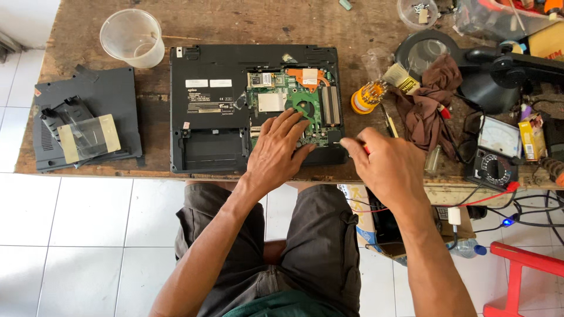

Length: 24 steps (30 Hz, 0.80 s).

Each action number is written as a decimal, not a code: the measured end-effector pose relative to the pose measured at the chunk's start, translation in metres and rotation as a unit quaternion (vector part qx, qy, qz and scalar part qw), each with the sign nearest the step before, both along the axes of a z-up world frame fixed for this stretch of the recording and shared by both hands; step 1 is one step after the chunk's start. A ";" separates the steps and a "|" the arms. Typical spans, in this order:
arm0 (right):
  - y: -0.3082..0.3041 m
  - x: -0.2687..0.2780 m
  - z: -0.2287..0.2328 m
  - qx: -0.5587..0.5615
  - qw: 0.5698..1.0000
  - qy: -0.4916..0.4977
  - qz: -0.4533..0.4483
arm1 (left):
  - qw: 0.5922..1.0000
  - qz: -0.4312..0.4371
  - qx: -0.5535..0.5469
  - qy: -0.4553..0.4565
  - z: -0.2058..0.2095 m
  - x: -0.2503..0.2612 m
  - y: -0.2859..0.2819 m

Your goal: The person uses a screwdriver to remove screws from the back of a disassembled laptop. They place the removed screws into a small plastic container and continue unscrewing various parts of the laptop chassis.

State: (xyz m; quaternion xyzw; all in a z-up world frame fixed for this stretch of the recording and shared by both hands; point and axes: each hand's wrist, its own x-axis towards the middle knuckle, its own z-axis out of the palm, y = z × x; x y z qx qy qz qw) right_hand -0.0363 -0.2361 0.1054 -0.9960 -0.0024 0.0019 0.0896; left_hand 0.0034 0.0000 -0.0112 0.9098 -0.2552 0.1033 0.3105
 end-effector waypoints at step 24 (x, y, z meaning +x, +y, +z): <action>-0.016 0.007 -0.004 0.152 0.985 0.010 0.083 | 0.999 -0.008 -0.036 -0.004 0.006 0.000 0.001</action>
